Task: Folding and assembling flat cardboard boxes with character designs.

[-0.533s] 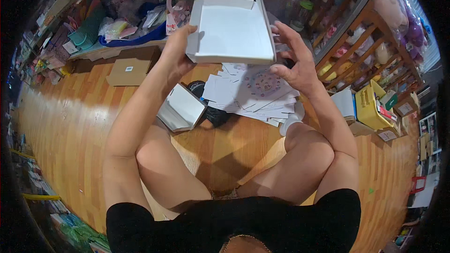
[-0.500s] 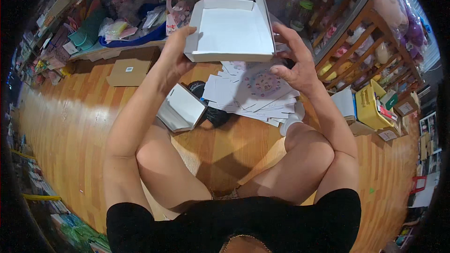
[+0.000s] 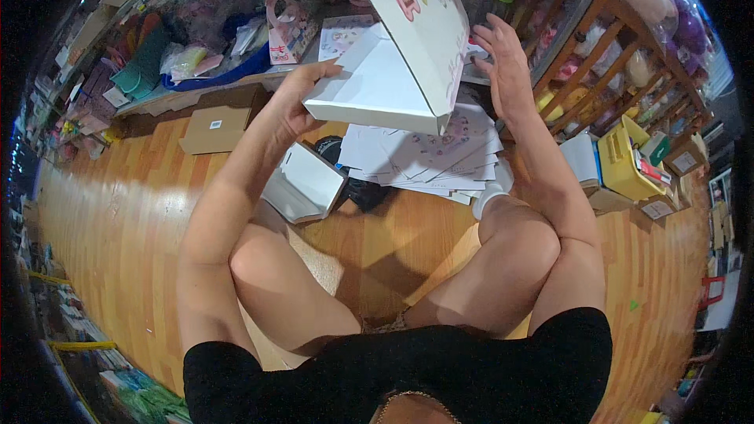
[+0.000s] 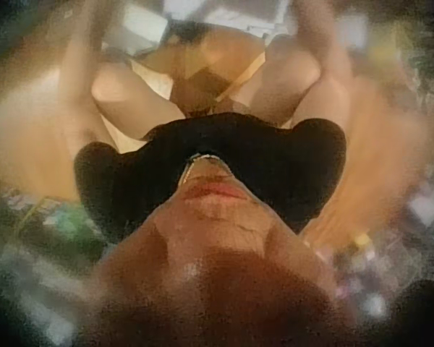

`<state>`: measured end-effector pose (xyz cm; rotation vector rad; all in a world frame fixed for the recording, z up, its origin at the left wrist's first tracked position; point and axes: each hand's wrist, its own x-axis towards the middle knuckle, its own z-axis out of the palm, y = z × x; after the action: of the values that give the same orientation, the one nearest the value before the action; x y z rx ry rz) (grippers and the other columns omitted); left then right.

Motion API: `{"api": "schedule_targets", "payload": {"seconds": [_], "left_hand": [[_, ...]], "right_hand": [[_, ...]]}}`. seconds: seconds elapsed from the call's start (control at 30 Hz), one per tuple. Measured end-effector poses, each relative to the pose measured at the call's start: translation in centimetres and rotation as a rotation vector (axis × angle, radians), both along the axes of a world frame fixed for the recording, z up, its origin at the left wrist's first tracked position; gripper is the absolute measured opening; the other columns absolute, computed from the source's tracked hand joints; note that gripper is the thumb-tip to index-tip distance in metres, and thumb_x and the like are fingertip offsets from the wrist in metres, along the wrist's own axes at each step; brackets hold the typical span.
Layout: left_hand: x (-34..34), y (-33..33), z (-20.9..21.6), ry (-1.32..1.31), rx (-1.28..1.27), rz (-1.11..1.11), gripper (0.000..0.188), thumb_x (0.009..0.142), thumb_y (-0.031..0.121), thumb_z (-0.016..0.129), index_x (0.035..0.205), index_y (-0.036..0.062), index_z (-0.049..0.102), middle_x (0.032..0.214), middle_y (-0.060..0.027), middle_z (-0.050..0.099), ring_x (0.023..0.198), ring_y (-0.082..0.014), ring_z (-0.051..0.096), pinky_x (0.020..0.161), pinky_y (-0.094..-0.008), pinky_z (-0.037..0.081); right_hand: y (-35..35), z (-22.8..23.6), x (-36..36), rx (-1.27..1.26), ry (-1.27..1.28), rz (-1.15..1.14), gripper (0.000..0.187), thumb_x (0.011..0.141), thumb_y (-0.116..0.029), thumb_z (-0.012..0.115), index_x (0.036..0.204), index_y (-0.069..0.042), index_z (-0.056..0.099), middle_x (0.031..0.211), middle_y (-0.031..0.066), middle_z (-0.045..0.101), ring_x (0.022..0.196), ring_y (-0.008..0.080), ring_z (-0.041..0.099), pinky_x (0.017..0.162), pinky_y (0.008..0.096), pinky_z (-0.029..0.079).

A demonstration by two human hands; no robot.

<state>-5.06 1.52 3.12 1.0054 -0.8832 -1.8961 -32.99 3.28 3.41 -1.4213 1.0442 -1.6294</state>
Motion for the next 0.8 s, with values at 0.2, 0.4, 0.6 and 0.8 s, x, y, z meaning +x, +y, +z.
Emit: {"api": "schedule_targets", "payload": {"seconds": [0.2,0.4,0.6,0.8], "left_hand": [[-1.3,0.2,-1.4,-0.05,0.018,-0.128,0.044,0.087,0.022,0.042,0.118,-0.0083,0.04,0.108,-0.0225,0.053,0.094,-0.0277,0.059,0.08,-0.0365,0.052],[-0.7,0.4,-0.2,0.154,-0.121,-0.025,0.077,0.082,0.062,0.036,0.136,0.0064,0.029,0.134,-0.0308,0.027,0.122,-0.0378,0.035,0.099,-0.0446,0.033],[-0.8,1.5,1.3,0.071,-0.527,-0.03,0.065,0.087,0.055,0.03,0.13,0.0076,0.04,0.136,-0.0149,0.033,0.125,-0.0324,0.031,0.1,-0.0425,0.03],[-1.0,3.8,3.2,-0.806,-1.59,-0.149,0.048,0.083,0.039,0.046,0.103,-0.0029,0.059,0.093,-0.0145,0.06,0.091,-0.026,0.054,0.082,-0.0345,0.039]], "right_hand": [[-1.9,-2.5,-0.3,0.041,-0.239,0.054,0.054,0.079,-0.026,0.066,0.115,0.007,0.044,0.104,0.0113,0.052,0.096,0.0175,0.049,0.081,0.0283,0.04],[-2.4,-3.7,-1.0,0.245,-0.304,-0.13,0.027,0.077,-0.012,0.068,0.09,0.004,0.051,0.082,0.0094,0.057,0.071,0.0133,0.054,0.062,0.0266,0.045],[-2.9,-3.8,-1.5,0.168,-0.479,-0.271,0.017,0.081,-0.01,0.062,0.087,0.0,0.05,0.08,0.0088,0.056,0.067,0.014,0.054,0.058,0.0297,0.046],[-2.4,-3.4,-1.7,0.202,-0.303,-0.319,0.017,0.082,-0.012,0.06,0.088,0.0,0.05,0.077,0.0093,0.056,0.065,0.0149,0.054,0.052,0.0313,0.046]]}}
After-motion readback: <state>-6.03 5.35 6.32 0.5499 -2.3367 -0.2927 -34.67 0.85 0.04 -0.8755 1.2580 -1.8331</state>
